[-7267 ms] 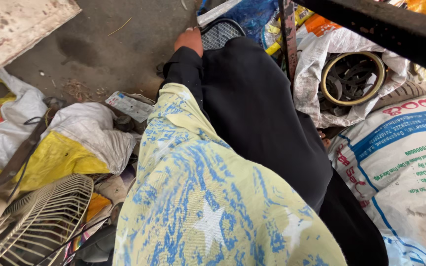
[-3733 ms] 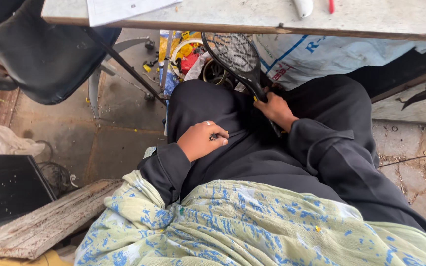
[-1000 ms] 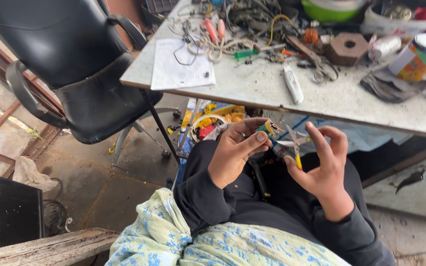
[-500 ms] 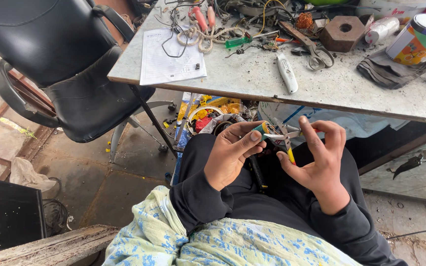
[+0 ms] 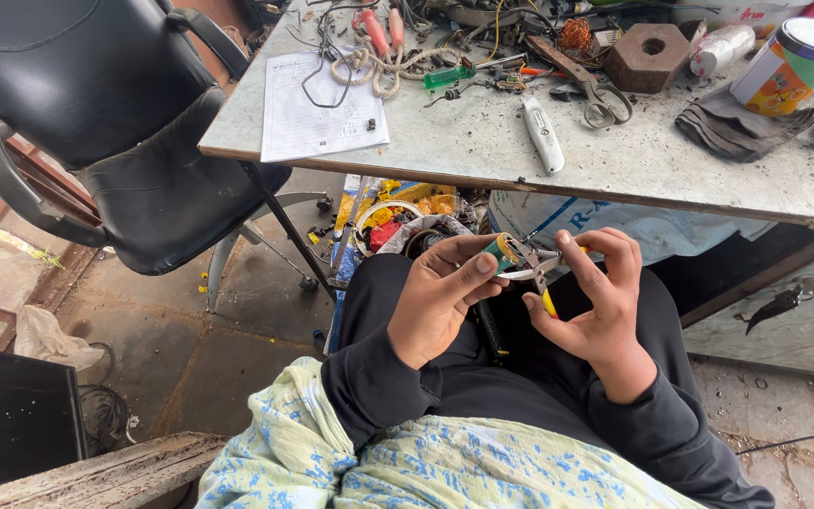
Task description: The person uses a pair of pliers to cut and manipulate wires on a small electrical component, then wraps copper wire around the component by hand while seated at a workbench.
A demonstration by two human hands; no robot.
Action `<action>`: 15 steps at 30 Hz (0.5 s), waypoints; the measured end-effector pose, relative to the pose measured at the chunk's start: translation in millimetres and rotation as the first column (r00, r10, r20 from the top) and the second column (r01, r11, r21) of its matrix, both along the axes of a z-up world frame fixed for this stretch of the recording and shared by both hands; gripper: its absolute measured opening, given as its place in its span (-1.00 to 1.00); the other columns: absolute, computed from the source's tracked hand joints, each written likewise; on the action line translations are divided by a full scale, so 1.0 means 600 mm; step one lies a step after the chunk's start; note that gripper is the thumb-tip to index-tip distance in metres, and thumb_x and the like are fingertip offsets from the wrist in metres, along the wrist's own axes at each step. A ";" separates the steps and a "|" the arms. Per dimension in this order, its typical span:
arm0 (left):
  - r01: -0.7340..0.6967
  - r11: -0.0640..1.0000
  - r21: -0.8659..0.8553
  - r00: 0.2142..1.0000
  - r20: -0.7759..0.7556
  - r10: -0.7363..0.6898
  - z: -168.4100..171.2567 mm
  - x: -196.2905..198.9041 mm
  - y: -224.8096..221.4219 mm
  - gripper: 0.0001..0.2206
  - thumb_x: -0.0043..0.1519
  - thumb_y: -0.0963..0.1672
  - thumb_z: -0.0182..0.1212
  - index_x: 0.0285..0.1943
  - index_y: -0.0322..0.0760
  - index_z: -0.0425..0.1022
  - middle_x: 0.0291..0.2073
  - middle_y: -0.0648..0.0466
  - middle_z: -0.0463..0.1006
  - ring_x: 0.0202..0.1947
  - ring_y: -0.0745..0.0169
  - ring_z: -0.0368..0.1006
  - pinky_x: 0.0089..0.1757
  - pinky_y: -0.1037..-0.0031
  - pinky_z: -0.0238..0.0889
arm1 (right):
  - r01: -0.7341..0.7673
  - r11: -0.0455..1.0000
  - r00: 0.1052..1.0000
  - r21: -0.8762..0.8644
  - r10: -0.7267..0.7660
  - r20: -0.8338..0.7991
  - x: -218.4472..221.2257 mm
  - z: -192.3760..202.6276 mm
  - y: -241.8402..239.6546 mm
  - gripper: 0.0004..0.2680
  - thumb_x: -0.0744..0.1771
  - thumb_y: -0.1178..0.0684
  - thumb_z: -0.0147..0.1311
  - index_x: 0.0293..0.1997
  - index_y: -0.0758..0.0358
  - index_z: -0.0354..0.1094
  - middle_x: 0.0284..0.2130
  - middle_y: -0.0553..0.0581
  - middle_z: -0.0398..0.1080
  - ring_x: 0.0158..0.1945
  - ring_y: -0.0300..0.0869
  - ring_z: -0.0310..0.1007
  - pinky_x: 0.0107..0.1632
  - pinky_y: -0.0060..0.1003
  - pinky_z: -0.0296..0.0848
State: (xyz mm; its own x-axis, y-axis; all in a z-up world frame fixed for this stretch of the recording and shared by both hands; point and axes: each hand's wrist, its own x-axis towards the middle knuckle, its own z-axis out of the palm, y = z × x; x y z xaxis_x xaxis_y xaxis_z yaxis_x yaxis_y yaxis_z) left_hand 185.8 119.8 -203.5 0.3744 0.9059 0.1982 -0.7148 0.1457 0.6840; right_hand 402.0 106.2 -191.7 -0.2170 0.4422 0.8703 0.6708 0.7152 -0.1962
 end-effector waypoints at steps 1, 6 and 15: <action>0.002 1.000 -0.003 1.000 -0.005 -0.002 0.001 -0.001 0.001 -0.65 0.29 -0.14 0.38 0.19 -0.47 0.52 -0.10 -0.04 0.64 -0.14 0.28 0.61 -0.10 0.54 0.53 | -0.007 1.000 1.000 -0.006 0.007 -0.002 0.001 0.000 0.000 -0.47 0.16 0.00 0.37 0.26 0.25 0.35 -0.03 0.25 0.31 0.08 0.11 0.28 0.20 0.03 0.28; 0.034 0.999 0.041 0.994 -0.109 -0.029 0.011 -0.006 -0.001 -0.65 0.28 -0.16 0.36 0.19 -0.50 0.52 -0.13 -0.04 0.65 -0.16 0.29 0.60 -0.11 0.54 0.52 | 0.059 0.998 0.998 -0.006 -0.059 0.029 0.004 0.005 -0.006 -0.47 0.15 0.03 0.39 0.25 0.19 0.37 -0.05 0.22 0.32 0.06 0.10 0.29 0.21 0.04 0.29; 0.081 0.959 0.273 0.924 -0.381 0.030 0.061 -0.047 -0.015 -0.65 0.25 -0.22 0.38 0.21 -0.49 0.51 -0.04 0.00 0.64 -0.07 0.42 0.57 -0.06 0.65 0.47 | 0.028 0.997 0.999 -0.072 -0.025 0.044 0.001 0.025 -0.022 -0.56 0.15 0.16 0.37 0.14 0.19 0.46 -0.19 0.18 0.37 -0.12 0.03 0.37 -0.06 -0.17 0.39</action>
State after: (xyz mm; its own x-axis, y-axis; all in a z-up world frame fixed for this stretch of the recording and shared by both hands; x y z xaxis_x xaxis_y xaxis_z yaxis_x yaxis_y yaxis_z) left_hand 157.4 110.5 -166.7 0.4932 0.8238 0.2796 -0.3936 -0.0753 0.9162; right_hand 402.4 93.1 -176.4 -0.2412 0.5099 0.8257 0.6981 0.6822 -0.2173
